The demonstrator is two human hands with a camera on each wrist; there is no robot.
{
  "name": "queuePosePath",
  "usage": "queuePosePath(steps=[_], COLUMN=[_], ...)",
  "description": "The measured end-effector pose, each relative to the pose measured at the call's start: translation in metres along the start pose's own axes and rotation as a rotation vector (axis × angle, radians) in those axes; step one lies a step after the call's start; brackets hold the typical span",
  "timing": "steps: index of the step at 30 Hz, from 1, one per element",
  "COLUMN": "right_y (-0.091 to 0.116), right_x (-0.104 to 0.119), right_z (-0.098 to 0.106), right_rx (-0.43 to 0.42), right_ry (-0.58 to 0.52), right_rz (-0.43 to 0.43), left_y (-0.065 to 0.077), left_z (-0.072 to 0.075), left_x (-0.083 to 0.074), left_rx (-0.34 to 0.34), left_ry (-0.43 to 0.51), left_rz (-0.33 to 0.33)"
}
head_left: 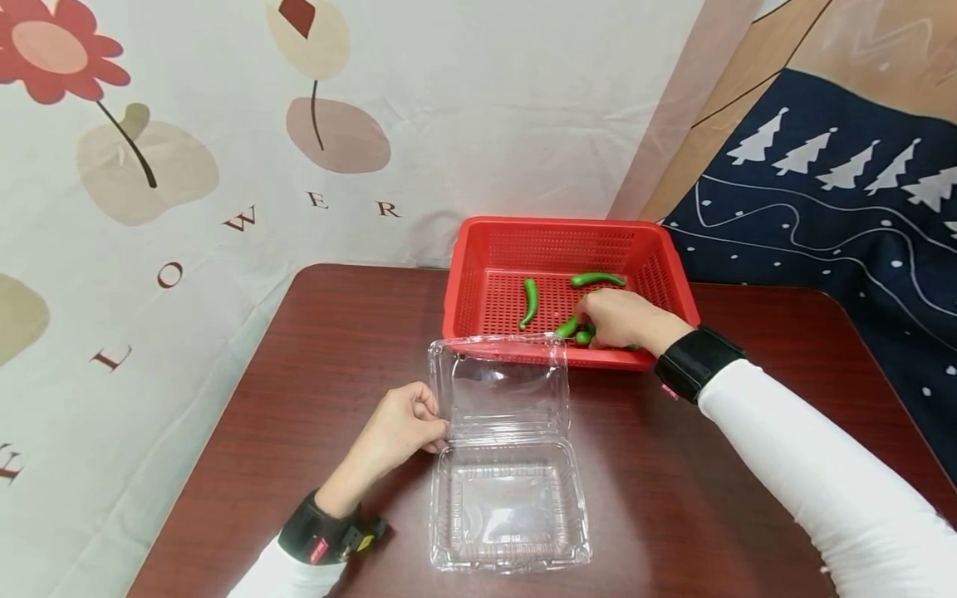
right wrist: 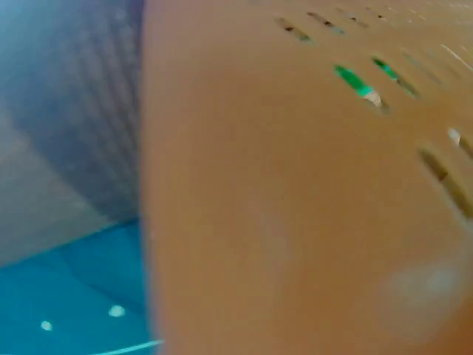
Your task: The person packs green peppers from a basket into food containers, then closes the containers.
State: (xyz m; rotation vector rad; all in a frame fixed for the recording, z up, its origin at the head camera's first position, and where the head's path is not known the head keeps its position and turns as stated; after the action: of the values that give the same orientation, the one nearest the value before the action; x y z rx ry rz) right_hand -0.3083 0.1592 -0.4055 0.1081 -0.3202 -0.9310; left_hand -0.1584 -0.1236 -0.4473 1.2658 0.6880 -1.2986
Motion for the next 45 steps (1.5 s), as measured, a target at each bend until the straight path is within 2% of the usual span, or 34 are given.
queuePosePath(steps=[4,7,17,26,37,45], right_y=[-0.005,-0.008,-0.017,-0.014,-0.013,-0.011], right_x=[0.017,0.024,0.024,0.022,0.019,0.02], right_z=[0.0,-0.004,-0.011,-0.01,-0.007,0.004], right_rx=[-0.016,0.005,0.04,0.046,-0.017,-0.046], right_ry=[0.099,0.131,0.106,0.067,0.153,0.091], right_rz=[0.08,0.099,0.07,0.055,0.084,0.043], left_y=[0.0,0.0,0.0,0.001,0.002,0.001], left_z=[0.0,0.0,0.0,-0.001,0.0,0.0], left_x=[-0.001,-0.001,-0.002,-0.002,-0.003,-0.004], left_rx=[0.0,-0.001,-0.003,0.002,-0.003,0.004], left_ry=[0.003,0.001,-0.007,0.001,-0.013,-0.001], left_rz=[-0.002,-0.001,-0.001,0.0,0.001,-0.001])
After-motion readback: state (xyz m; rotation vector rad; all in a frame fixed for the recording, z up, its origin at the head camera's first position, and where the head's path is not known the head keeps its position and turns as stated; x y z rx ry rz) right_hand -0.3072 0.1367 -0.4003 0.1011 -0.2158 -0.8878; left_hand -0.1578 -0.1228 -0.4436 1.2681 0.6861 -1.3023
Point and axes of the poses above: each hand's wrist, its own y-axis away from the middle knuckle, its own z-axis out of the back of the hand, x = y × z, the point moved 8 cm from there along -y, towards the middle knuckle, and after that the axes turned 3 degrees about z, right-handed, at the moved point
